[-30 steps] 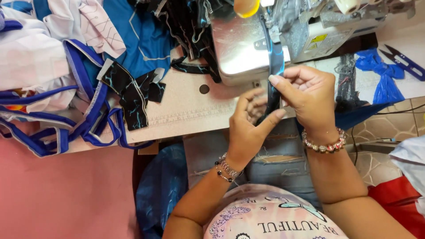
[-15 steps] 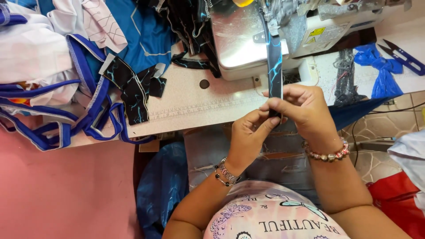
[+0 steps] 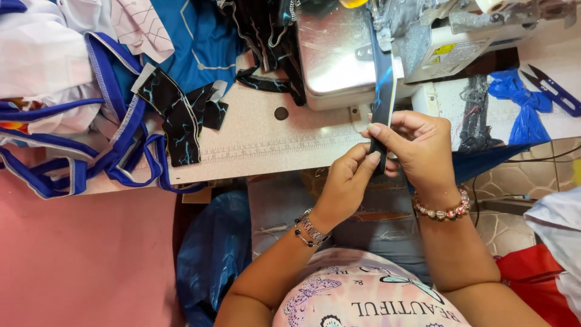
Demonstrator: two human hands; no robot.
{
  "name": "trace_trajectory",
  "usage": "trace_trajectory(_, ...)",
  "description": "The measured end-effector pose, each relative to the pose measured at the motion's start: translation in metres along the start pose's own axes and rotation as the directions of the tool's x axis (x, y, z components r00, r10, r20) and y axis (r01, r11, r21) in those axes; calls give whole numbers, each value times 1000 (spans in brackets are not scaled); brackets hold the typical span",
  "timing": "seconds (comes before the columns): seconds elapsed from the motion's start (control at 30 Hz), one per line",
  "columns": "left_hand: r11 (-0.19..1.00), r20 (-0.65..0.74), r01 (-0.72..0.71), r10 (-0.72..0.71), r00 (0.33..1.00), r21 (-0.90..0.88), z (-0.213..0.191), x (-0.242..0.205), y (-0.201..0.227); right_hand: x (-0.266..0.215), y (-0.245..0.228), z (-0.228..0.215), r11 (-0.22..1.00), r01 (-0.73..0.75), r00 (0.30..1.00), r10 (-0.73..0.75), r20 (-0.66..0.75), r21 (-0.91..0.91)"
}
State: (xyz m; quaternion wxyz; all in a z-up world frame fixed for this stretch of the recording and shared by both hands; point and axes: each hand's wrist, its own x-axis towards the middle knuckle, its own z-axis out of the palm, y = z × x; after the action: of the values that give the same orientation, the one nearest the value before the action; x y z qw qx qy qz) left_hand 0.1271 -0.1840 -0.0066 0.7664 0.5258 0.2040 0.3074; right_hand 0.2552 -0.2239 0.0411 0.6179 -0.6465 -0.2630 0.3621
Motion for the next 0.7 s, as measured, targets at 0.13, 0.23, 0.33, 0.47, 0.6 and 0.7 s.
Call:
trace_trajectory(0.13, 1000, 9, 5, -5, 1000, -19, -1, 2, -9, 2, -1, 0, 999, -20, 999, 20, -28, -25)
trace_trajectory(0.23, 1000, 7, 12, -12, 1000, -29, -1, 3, -11, 3, -1, 1, 999, -30, 999, 28, -47, -44)
trace_trajectory(0.33, 998, 3, 14, -14, 1000, -55, -3, 5, -17, 2, -3, 4, 997, -37, 997, 33, -65, -65)
trace_trajectory(0.47, 994, -51, 32, -38, 998, -103, 1, 8, -19, 3, -5, 7, 995, -26, 995, 17, -94, -94)
trace_trajectory(0.6, 994, -179, 82, -94, 979, -70, 12, 2, 6, 6, -16, 12, 990, -11, 993, -6, -114, -144)
trace_trajectory(0.7, 999, -254, 46, -38, 966, 24, 8, 9, 3, 16, -10, 8, 981, 79, 989, -100, -109, -179)
